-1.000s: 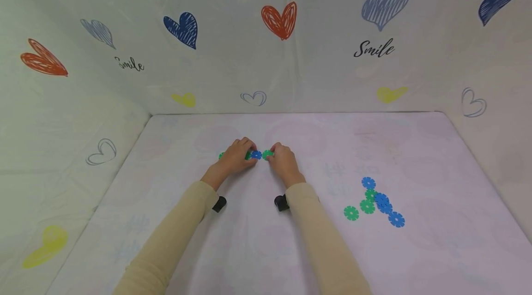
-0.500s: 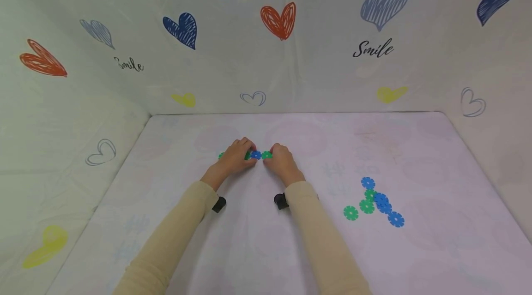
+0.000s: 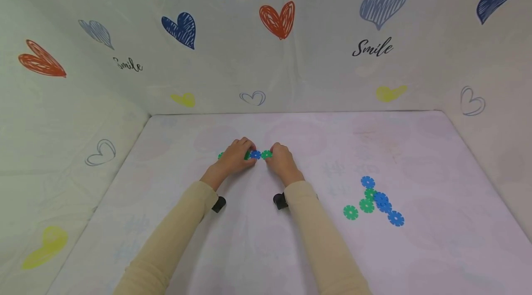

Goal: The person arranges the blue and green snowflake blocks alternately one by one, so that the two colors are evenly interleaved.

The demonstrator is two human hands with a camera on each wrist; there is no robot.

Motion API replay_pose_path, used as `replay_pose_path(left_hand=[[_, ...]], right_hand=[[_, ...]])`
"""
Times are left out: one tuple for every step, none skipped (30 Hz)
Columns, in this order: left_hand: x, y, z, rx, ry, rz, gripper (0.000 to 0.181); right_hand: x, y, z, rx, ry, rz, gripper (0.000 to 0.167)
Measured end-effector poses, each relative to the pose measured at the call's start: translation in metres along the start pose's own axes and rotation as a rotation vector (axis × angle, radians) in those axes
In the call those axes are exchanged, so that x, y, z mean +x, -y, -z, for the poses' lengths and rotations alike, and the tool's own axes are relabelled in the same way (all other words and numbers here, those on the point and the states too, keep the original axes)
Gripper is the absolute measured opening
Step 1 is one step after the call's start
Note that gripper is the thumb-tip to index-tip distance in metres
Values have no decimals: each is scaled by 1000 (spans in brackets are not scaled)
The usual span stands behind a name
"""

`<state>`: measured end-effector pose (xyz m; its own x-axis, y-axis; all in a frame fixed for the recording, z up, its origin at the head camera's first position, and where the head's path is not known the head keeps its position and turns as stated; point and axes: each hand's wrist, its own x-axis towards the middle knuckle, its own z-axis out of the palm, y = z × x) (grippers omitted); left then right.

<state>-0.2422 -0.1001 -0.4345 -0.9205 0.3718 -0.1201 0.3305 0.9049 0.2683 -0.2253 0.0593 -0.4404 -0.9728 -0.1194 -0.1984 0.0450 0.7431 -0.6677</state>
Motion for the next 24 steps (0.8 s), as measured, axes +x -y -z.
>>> replay_pose_path(left_hand=[[0, 0, 0, 5, 1, 1, 31], [0, 0, 0, 8, 3, 3, 32], [0, 0, 0, 6, 1, 3, 31], [0, 0, 1, 5, 1, 3, 32], [0, 0, 1, 2, 2, 3, 32], [0, -1, 1, 0, 2, 4, 32], [0, -1, 1, -2, 4, 4, 32], [-1, -1, 1, -5, 3, 3, 32], [-1, -1, 2, -4, 4, 4, 32], [-1, -1, 2, -3, 7, 4, 33], [-1, -1, 2, -2, 10, 5, 33], [-1, -1, 2, -1, 10, 5, 33], [-1, -1, 2, -1, 10, 4, 32], [-1, -1, 2, -2, 9, 4, 32], [-1, -1, 2, -1, 11, 6, 33], [-1, -1, 2, -2, 12, 6, 32], [-1, -2, 3, -3, 11, 6, 32], [-1, -2, 3, -5, 10, 7, 32], [-1, -2, 3, -5, 12, 8, 32], [-1, -2, 3, -7, 14, 10, 32], [-1, -2, 4, -6, 15, 10, 32], [-1, -3, 4, -7, 15, 10, 32], [-2, -3, 4, -8, 15, 11, 32], [-2, -3, 4, -8, 16, 11, 32]], right_hand=[[0, 0, 0, 2, 0, 1, 32], [0, 0, 0, 3, 0, 2, 31], [0, -1, 0, 4, 0, 2, 31], [0, -1, 0, 4, 1, 1, 31], [0, -1, 0, 3, 1, 0, 31], [1, -1, 0, 2, 1, 0, 31], [1, -1, 0, 0, 1, 0, 31], [0, -1, 0, -2, 0, 1, 31], [0, -1, 0, -3, 0, 2, 31], [1, -1, 0, -6, -1, 5, 31], [1, -1, 0, -9, -2, 9, 31], [1, -1, 0, -10, -3, 12, 31], [0, -1, 0, -12, -4, 15, 31], [0, -1, 0, -13, -6, 17, 31], [0, -1, 0, -14, -6, 18, 31], [0, 0, 0, -16, -7, 19, 31], [0, 0, 0, -16, -9, 19, 31], [0, 0, 0, -17, -10, 19, 31], [0, 0, 0, -17, -11, 18, 31], [0, 0, 0, -18, -12, 18, 31], [0, 0, 0, -19, -14, 19, 31], [0, 0, 0, -20, -15, 20, 31], [1, 0, 0, -20, -16, 20, 31], [1, 0, 0, -21, -16, 22, 31]])
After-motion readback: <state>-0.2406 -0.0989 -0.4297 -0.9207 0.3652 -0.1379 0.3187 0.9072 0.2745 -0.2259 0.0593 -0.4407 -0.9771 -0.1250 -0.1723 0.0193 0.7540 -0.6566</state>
